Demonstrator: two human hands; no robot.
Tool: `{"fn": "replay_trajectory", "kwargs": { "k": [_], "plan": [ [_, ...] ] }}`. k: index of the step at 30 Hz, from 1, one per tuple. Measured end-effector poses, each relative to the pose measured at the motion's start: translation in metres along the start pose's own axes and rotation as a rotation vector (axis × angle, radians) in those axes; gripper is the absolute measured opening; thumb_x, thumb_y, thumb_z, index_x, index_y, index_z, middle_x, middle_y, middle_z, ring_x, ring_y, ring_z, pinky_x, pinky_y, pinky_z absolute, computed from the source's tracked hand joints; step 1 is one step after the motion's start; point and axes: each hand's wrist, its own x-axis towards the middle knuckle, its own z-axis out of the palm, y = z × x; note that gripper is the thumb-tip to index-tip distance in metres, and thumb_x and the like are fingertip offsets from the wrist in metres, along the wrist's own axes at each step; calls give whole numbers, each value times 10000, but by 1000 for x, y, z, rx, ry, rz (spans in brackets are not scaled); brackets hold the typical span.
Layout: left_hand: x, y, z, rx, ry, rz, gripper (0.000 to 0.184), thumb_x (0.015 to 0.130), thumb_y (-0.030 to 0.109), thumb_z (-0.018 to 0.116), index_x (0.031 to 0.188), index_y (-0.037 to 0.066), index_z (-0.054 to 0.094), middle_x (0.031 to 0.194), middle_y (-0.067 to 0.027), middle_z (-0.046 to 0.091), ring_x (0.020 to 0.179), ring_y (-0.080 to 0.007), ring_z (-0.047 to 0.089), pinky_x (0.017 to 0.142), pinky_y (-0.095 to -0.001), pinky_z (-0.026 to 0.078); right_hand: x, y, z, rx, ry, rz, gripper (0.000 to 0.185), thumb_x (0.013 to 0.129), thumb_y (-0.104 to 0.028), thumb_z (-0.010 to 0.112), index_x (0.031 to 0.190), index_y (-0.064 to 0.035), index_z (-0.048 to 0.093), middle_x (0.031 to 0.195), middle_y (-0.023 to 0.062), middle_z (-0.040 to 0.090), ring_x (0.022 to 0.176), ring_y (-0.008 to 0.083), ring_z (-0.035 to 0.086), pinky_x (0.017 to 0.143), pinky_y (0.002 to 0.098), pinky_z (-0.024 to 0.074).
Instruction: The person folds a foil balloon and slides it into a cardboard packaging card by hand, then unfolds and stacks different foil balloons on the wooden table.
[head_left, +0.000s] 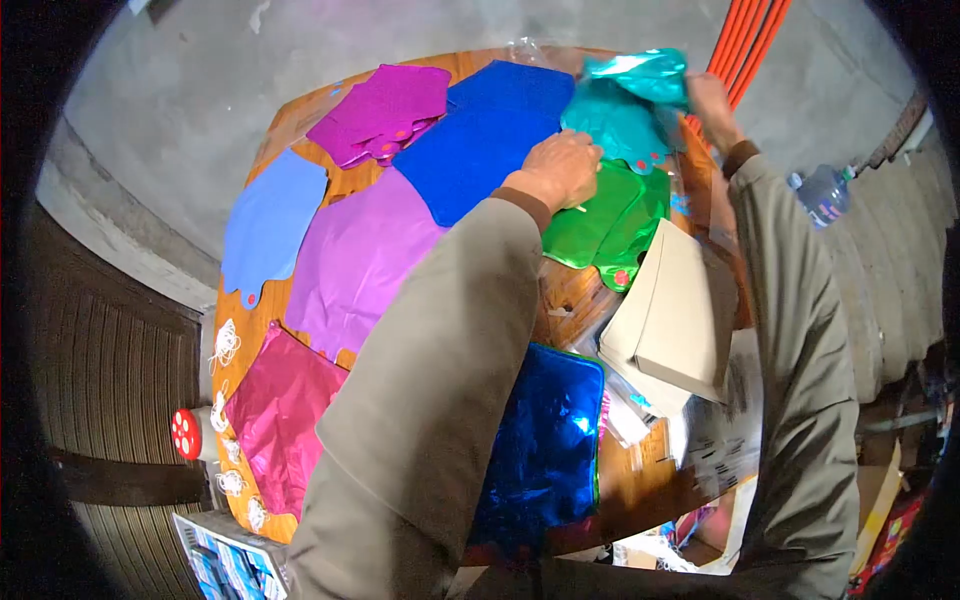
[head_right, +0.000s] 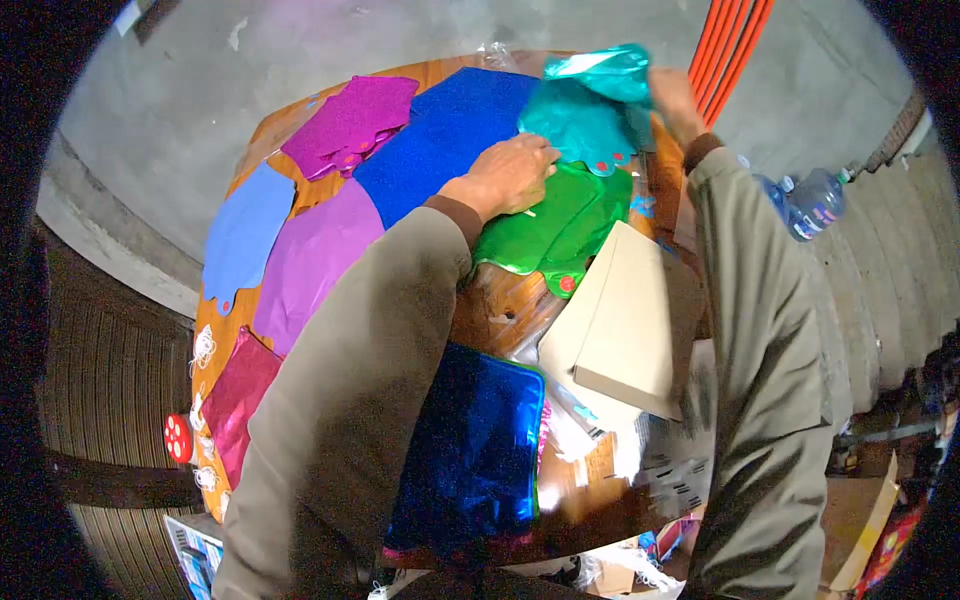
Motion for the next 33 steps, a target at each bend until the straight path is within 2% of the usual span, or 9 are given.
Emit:
{"fn": "replay_trajectory", "kwargs": {
  "k": [2, 9, 14, 16, 17, 23, 25, 28, 33],
  "plan": [
    [-1, 2, 1, -15, 12, -10, 293, 993, 205, 573, 1187, 18, 689, 1217, -192, 669, 1206, -382, 619, 1024, -501, 512, 24, 19, -29, 407, 227, 293, 360, 950, -278, 601, 950, 67, 703, 830, 123, 679, 803, 226, 654, 669, 425, 504],
    [2, 9, -9, -29, -75, -73, 316, 994, 202, 567, 1236, 37, 686, 1267, -180, 661, 1204, -373, 631, 1014, -502, 520, 28, -16, -140, 615, 617, 523, 391, 893, -217, 577, 1070, 107, 704, 1070, 180, 714, 973, 235, 678, 766, 408, 554],
    [7, 9, -11, 24, -123, -98, 338, 1005, 210, 556, 1284, 64, 680, 1292, -181, 652, 1233, -377, 620, 1036, -499, 506, 65, 10, -211, 402, 623, 396, 391, 860, -185, 561, 1066, 127, 674, 1024, 153, 701, 935, 233, 663, 798, 401, 562],
    [7, 5, -8, 24, -127, -96, 343, 1009, 216, 554, 1297, 75, 678, 1299, -183, 647, 1236, -380, 617, 1057, -498, 493, 22, -79, -237, 634, 693, 415, 390, 859, -194, 560, 1044, 130, 674, 996, 143, 692, 909, 224, 652, 814, 398, 556],
    [10, 3, -4, 36, -155, -96, 377, 1027, 236, 547, 1357, 91, 654, 1375, -190, 623, 1268, -385, 602, 1104, -488, 468, 33, -71, -254, 459, 702, 361, 382, 880, -235, 577, 1032, 96, 692, 979, 135, 685, 859, 206, 628, 785, 396, 538],
    [-5, 0, -35, -426, 14, -159, 606, 1094, 480, 454, 1466, 10, 546, 1538, -221, 520, 1357, -403, 557, 1153, -483, 437, -55, -147, -221, 484, 42, -7, 334, 968, -297, 576, 983, 21, 679, 889, 43, 652, 805, 168, 594, 707, 392, 504],
    [-36, 18, -82, -1242, -14, -306, 790, 1066, 664, 377, 1479, 7, 518, 1435, -203, 616, 1306, -381, 604, 1097, -492, 490, -142, -214, -179, 516, -91, -107, 307, 1009, -286, 549, 994, -3, 666, 853, 47, 649, 802, 197, 617, 720, 411, 508],
    [-103, 31, -143, -1859, -135, -307, 952, 991, 792, 329, 1486, -3, 500, 1406, -185, 635, 1272, -317, 633, 1062, -476, 522, -256, -297, -159, 161, -356, -177, 226, 1059, -210, 545, 1056, 3, 622, 931, 121, 670, 893, 193, 636, 811, 333, 514],
    [-219, 35, -180, -1599, -2, -731, 957, 950, 786, 476, 1487, -5, 482, 1276, -119, 671, 1020, -190, 701, 828, -333, 614, -380, -332, -106, 255, -612, -358, 153, 1044, -125, 551, 1080, 7, 619, 1033, 256, 686, 996, 473, 655, 812, 512, 538]
  ]
}}
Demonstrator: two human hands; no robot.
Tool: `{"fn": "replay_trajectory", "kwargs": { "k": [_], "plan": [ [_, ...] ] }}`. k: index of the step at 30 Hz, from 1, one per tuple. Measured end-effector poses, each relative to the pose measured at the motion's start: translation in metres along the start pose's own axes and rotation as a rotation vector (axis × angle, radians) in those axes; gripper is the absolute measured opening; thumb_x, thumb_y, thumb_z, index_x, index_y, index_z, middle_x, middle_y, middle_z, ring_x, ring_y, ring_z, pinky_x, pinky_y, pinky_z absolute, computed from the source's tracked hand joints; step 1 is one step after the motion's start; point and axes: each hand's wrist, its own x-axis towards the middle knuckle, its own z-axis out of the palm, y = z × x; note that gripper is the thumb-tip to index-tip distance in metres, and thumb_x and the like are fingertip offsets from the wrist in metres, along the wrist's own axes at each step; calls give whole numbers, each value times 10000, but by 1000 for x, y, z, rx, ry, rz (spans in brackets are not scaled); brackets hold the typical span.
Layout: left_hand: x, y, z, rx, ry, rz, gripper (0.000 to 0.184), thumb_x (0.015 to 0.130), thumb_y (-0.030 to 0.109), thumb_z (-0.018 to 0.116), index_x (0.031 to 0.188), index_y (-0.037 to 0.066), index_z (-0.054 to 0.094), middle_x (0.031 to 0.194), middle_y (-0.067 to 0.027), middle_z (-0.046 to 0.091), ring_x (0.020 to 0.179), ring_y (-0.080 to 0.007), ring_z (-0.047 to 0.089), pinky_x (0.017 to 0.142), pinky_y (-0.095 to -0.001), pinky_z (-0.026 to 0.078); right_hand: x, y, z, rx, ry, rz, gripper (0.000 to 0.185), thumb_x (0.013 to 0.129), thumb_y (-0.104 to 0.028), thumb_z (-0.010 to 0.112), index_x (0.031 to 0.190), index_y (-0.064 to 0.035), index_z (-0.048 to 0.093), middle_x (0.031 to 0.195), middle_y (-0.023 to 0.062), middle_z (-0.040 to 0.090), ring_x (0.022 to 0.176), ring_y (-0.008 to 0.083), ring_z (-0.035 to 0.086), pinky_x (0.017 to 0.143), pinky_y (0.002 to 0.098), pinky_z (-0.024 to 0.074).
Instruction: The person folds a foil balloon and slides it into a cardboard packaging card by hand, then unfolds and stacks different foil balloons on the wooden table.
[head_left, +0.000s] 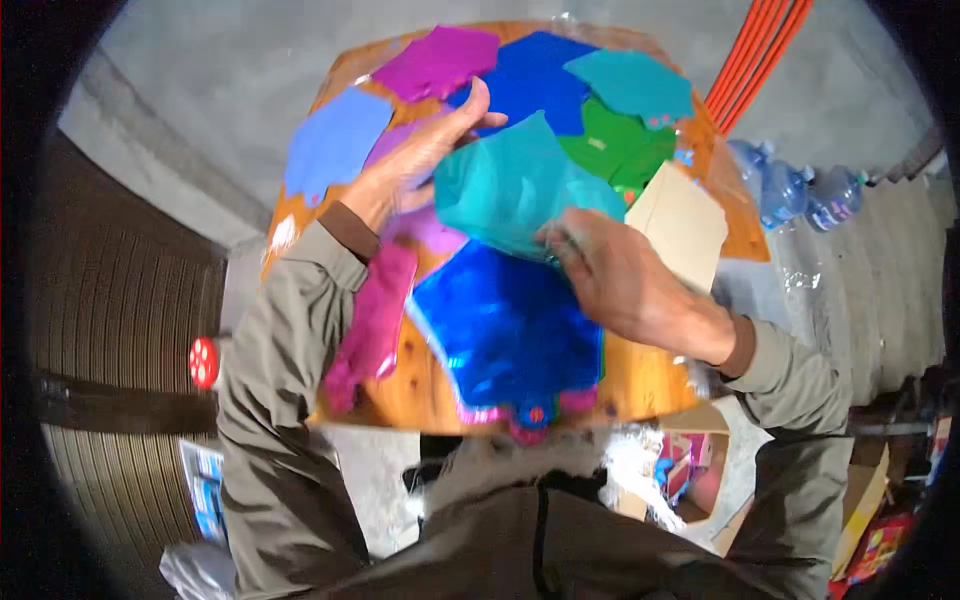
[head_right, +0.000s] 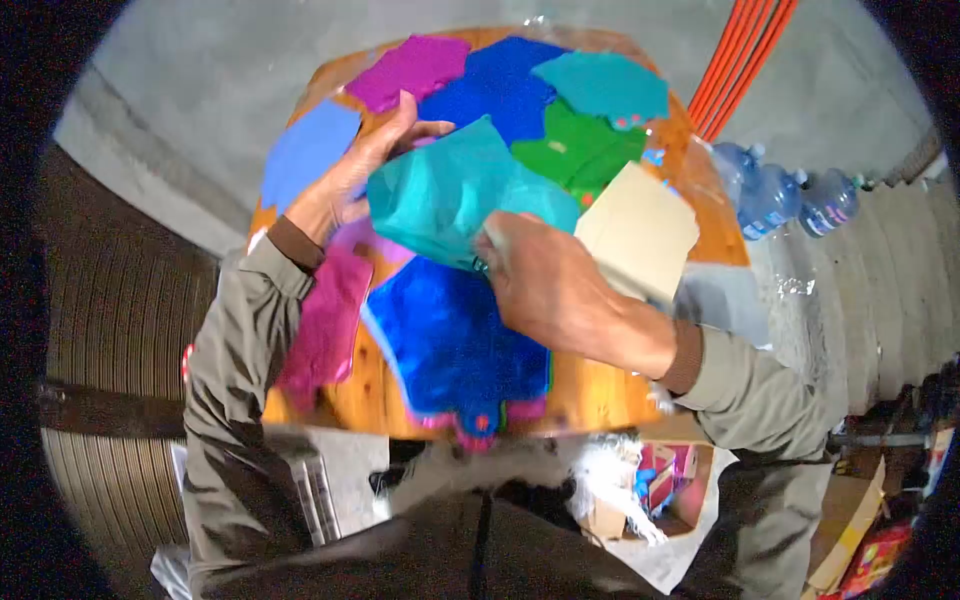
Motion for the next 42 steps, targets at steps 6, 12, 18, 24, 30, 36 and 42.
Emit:
{"fn": "replay_trajectory", "kwargs": {
  "k": [6, 12, 18, 24, 30, 36, 42],
  "plan": [
    [-61, -40, -25, 575, 11, 30, 709, 897, 378, 823, 1412, -31, 557, 1011, -58, 700, 793, -141, 645, 720, -310, 551, -50, -19, 70, -80, -25, -218, 137, 837, -14, 604, 968, 6, 570, 930, 219, 599, 918, 431, 603, 746, 535, 512],
    [-56, -89, -9, 978, 137, 325, 570, 726, 156, 856, 1264, 43, 704, 1036, -182, 761, 968, -326, 734, 856, -429, 576, -70, -44, 80, -212, -98, -148, 108, 905, -79, 678, 957, 4, 633, 1006, 191, 649, 956, 407, 622, 811, 495, 518],
    [-55, -97, 10, 1093, 213, 414, 549, 755, 98, 864, 1273, 47, 690, 1044, -222, 737, 1009, -408, 713, 857, -490, 554, -73, -37, 69, -207, -164, -202, 133, 891, -98, 718, 975, -1, 683, 1093, 166, 680, 1012, 380, 637, 858, 469, 534],
    [-49, -102, 6, 1121, 170, 473, 466, 804, 90, 802, 1244, 18, 665, 1068, -257, 726, 1021, -450, 699, 874, -522, 550, -66, -27, 61, -212, -183, -241, 92, 870, -72, 710, 948, -24, 717, 1095, 137, 700, 1022, 363, 663, 868, 448, 555],
    [-61, -81, 4, 1303, 380, 826, 434, 806, 92, 781, 1204, -9, 641, 1057, -221, 707, 1043, -428, 676, 888, -513, 545, 54, -12, 15, -318, -92, -187, 116, 895, -163, 672, 902, -66, 735, 840, 196, 711, 818, 411, 703, 720, 509, 560],
    [-30, -60, -43, 1370, 271, 773, 365, 801, 95, 764, 1140, 0, 667, 1018, -209, 693, 1007, -417, 667, 862, -510, 547, 280, 79, 36, -368, 131, -215, 245, 916, -241, 707, 1032, -32, 760, 944, 241, 737, 954, 435, 714, 820, 541, 544],
    [-8, -30, -101, 1470, 322, 729, 317, 809, 110, 766, 1091, -16, 695, 975, -235, 703, 973, -422, 677, 871, -506, 549, 396, 148, 91, -346, 311, -218, 242, 934, -255, 698, 1062, -61, 765, 1034, 257, 733, 1046, 437, 697, 898, 548, 536]
  ]
}}
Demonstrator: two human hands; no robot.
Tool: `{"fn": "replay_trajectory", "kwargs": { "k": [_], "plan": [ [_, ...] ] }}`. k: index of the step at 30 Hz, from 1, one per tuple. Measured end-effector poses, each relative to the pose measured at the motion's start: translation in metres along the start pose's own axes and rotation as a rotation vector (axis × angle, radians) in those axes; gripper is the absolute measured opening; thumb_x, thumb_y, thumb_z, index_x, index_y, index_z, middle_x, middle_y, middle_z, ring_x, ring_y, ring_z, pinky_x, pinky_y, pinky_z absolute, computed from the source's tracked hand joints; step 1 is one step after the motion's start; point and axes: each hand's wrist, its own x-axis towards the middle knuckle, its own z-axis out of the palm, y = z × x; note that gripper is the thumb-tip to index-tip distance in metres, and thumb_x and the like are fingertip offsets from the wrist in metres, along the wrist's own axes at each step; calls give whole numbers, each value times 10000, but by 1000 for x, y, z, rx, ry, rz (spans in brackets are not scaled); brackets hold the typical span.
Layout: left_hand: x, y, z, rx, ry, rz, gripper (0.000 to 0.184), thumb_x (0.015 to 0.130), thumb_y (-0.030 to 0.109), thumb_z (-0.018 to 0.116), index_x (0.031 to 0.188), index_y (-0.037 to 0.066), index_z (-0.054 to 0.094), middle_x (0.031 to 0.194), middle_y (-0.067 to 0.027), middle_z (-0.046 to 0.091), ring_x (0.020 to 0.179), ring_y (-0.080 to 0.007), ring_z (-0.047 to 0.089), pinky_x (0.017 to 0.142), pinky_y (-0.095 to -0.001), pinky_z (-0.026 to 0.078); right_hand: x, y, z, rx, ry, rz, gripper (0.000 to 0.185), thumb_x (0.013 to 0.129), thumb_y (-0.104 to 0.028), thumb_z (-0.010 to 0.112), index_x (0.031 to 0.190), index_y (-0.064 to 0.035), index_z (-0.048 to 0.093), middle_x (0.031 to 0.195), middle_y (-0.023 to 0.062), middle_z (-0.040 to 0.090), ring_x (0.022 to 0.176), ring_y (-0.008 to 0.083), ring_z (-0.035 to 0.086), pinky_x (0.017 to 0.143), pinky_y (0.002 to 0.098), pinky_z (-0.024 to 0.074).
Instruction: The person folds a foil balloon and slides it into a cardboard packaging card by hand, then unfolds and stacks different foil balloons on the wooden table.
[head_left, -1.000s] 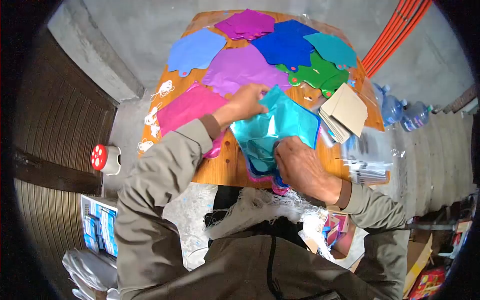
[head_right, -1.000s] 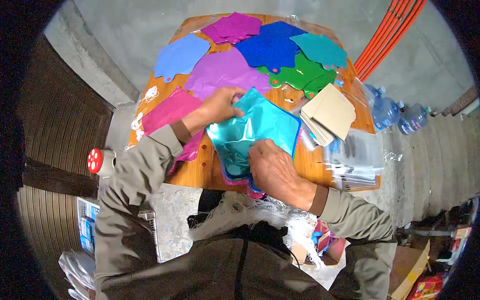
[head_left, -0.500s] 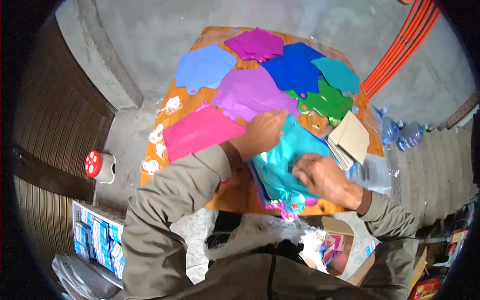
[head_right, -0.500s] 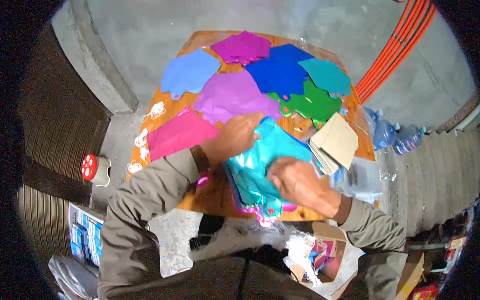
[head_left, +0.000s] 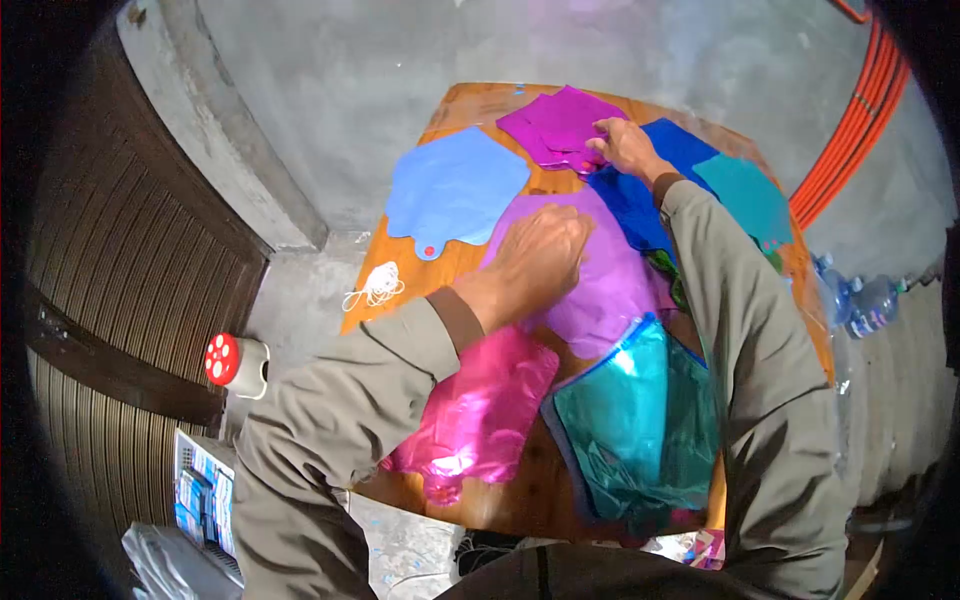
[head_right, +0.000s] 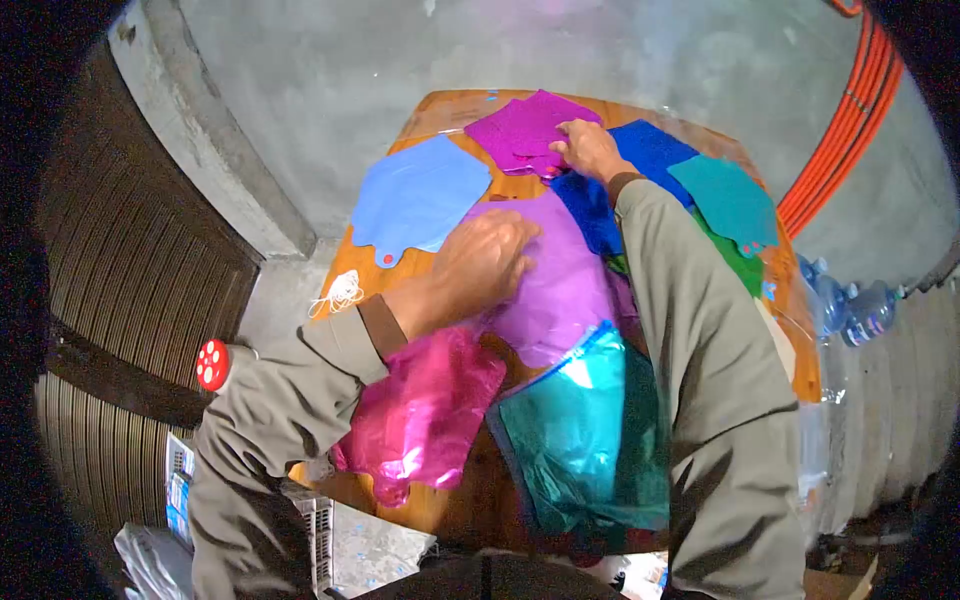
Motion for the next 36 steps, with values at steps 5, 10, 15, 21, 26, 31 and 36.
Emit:
{"fn": "replay_trajectory", "kwargs": {
  "k": [5, 10, 15, 21, 26, 31, 36],
  "plan": [
    [30, -58, 12, 71, -33, -113, 320, 822, 106, 759, 1111, -23, 709, 1046, -249, 723, 1025, -426, 689, 910, -495, 552, 4, 20, 22, -104, -149, -45, 213, 921, -239, 669, 1027, -91, 779, 970, 245, 731, 959, 443, 708, 839, 557, 553],
    [58, -97, 24, 77, -49, -231, 304, 884, 195, 749, 1093, -26, 732, 1018, -246, 742, 977, -428, 713, 860, -506, 563, 5, 21, 20, -77, -102, -34, 243, 925, -252, 621, 975, -73, 777, 962, 237, 732, 913, 439, 714, 802, 547, 561],
    [78, -110, 34, -195, 49, -478, 372, 940, 293, 717, 1151, -12, 740, 1089, -278, 729, 1062, -429, 703, 903, -513, 552, 8, 21, 4, 171, -209, 103, 319, 931, -318, 626, 1072, -79, 783, 1003, 205, 761, 998, 400, 721, 872, 482, 560],
    [80, -124, 36, -76, 43, -485, 348, 967, 236, 676, 1212, -8, 715, 1107, -238, 748, 1057, -400, 721, 935, -464, 556, 1, 16, 13, -10, -55, -35, 259, 918, -276, 666, 1052, -81, 773, 1008, 212, 756, 1001, 406, 716, 892, 511, 561],
    [70, -123, 35, -79, 47, -472, 348, 921, 225, 711, 1189, 3, 722, 1133, -248, 736, 1084, -414, 704, 955, -485, 550, 7, 21, 23, -159, -188, -52, 224, 887, -242, 668, 1011, -99, 789, 974, 207, 757, 956, 406, 725, 849, 523, 573],
    [70, -120, 40, -142, 34, -498, 367, 926, 290, 726, 1147, -3, 733, 1127, -267, 731, 1072, -415, 706, 950, -487, 551, 1, 9, 11, -25, -120, 49, 271, 887, -278, 619, 984, -109, 807, 931, 207, 757, 917, 403, 732, 839, 512, 574],
    [83, -126, 39, -405, 21, -640, 543, 967, 495, 701, 1008, -46, 721, 983, -219, 755, 868, -353, 731, 830, -450, 592, -2, -8, -4, 157, -23, 44, 333, 893, -304, 628, 1024, -49, 797, 934, 221, 757, 889, 386, 739, 826, 474, 575]
  ]
}}
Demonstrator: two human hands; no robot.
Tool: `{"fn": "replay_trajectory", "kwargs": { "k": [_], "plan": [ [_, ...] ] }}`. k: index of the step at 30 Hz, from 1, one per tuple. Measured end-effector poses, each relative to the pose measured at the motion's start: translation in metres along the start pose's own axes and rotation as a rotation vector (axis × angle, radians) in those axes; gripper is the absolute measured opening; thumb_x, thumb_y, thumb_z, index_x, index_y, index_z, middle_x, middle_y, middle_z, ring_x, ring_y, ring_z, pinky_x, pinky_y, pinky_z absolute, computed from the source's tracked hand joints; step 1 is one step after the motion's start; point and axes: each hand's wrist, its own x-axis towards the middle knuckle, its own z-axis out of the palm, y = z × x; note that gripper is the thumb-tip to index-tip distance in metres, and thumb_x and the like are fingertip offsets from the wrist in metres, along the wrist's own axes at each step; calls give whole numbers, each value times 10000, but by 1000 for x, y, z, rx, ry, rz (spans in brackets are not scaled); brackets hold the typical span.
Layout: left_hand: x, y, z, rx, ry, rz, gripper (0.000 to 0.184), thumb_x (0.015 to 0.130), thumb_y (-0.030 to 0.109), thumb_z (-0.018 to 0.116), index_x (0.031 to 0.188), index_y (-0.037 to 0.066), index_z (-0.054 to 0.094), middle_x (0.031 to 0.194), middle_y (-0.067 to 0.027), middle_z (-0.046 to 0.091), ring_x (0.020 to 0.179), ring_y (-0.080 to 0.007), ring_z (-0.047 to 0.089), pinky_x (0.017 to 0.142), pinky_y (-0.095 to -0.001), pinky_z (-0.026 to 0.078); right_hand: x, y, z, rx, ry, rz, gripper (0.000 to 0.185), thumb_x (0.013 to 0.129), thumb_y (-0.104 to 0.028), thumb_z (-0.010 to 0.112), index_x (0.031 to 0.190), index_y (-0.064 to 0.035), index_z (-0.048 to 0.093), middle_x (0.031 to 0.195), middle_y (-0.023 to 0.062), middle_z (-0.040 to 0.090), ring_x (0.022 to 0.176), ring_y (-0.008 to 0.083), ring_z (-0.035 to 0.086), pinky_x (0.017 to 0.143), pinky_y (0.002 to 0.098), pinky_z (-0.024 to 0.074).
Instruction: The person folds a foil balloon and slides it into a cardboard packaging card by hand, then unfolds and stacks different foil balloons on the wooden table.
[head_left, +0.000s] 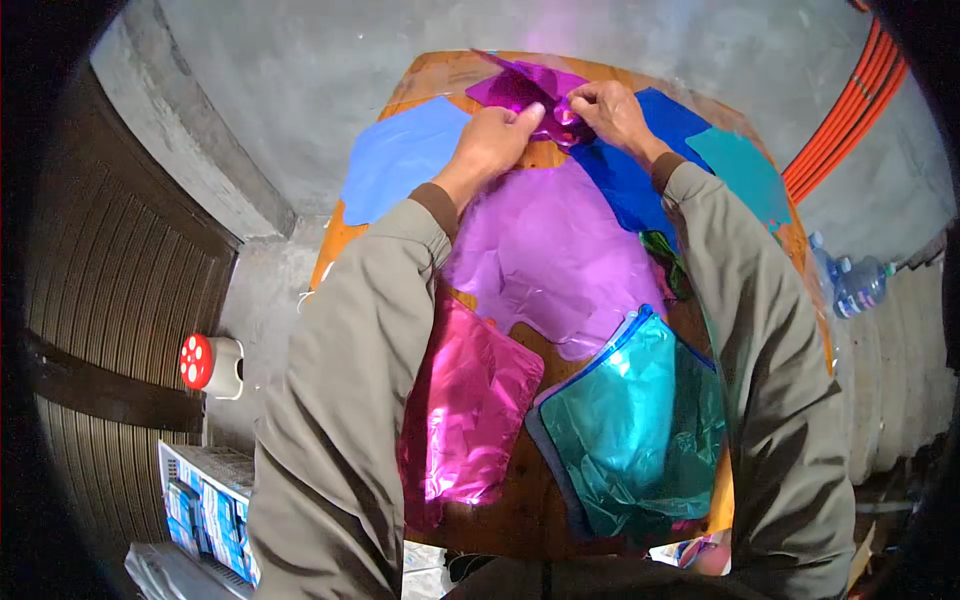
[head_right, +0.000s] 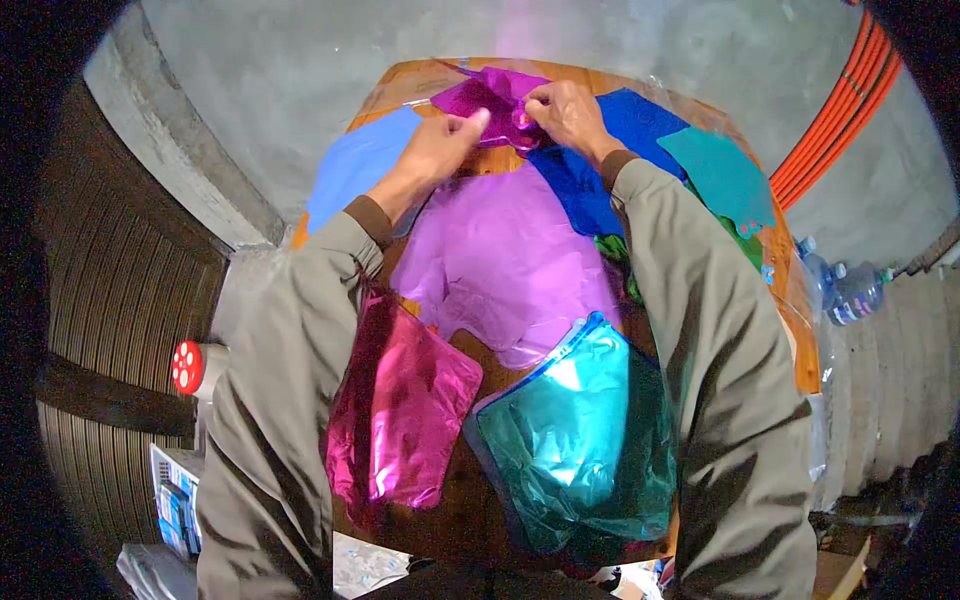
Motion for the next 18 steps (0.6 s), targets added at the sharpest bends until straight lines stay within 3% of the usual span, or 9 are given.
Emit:
{"fn": "replay_trajectory", "kwargs": {
  "k": [3, 4, 7, 10, 13, 14, 17, 18],
  "plan": [
    [7, 0, 7, -715, 76, -182, 661, 966, 617, 659, 1000, -42, 702, 923, -155, 732, 791, -258, 712, 708, -387, 610, -9, -18, -10, 69, -23, -98, 342, 894, -273, 634, 1036, 2, 779, 954, 225, 754, 883, 391, 734, 819, 455, 577],
    [6, 3, 6, -758, 91, -191, 727, 968, 664, 622, 1074, -52, 685, 951, -137, 717, 813, -223, 723, 644, -329, 608, -11, -24, -13, 93, -38, -129, 336, 894, -265, 633, 1039, 1, 779, 960, 224, 755, 883, 387, 735, 818, 452, 578],
    [-4, 17, -2, -873, -33, -242, 726, 990, 658, 589, 1228, -27, 621, 1076, -144, 684, 923, -247, 709, 804, -375, 646, -22, -42, -20, 59, -91, -213, 288, 879, -237, 649, 993, -6, 779, 959, 184, 749, 879, 368, 725, 802, 458, 572],
    [-14, 27, -14, -1047, -76, -250, 570, 1013, 493, 665, 1218, -37, 622, 1053, -145, 700, 889, -253, 728, 780, -381, 650, -31, -54, -20, -94, -98, -399, 243, 874, -247, 677, 941, -28, 761, 922, 140, 721, 896, 356, 705, 791, 480, 566],
    [12, -4, -3, -916, 124, -261, 370, 1004, 272, 716, 1187, -39, 634, 1023, -140, 716, 835, -245, 736, 759, -385, 652, -43, -67, -24, -35, -46, -482, 298, 883, -299, 674, 1017, -47, 760, 914, 132, 720, 908, 357, 702, 805, 484, 566],
    [25, -23, 2, -869, 189, -185, 225, 965, 72, 720, 1149, -36, 647, 1003, -130, 725, 811, -230, 734, 731, -385, 648, -45, -64, -20, -8, 14, -456, 380, 925, -355, 678, 1104, -26, 743, 1007, 164, 740, 948, 356, 715, 828, 455, 571],
    [-15, 5, -15, -1093, 156, -99, 201, 926, 7, 739, 1117, -20, 684, 993, -110, 744, 830, -212, 732, 738, -365, 614, -47, -84, -26, 195, 172, 207, 471, 968, -400, 692, 1126, 43, 716, 1130, 242, 728, 993, 342, 729, 854, 406, 572],
    [-22, 9, -15, -1191, 136, -34, 211, 921, -45, 719, 1124, 1, 689, 1013, -90, 751, 876, -194, 731, 804, -354, 609, -48, -88, -32, 413, 92, 356, 482, 967, -422, 700, 1120, 35, 722, 1124, 224, 736, 988, 312, 729, 852, 397, 575]
  ]
}}
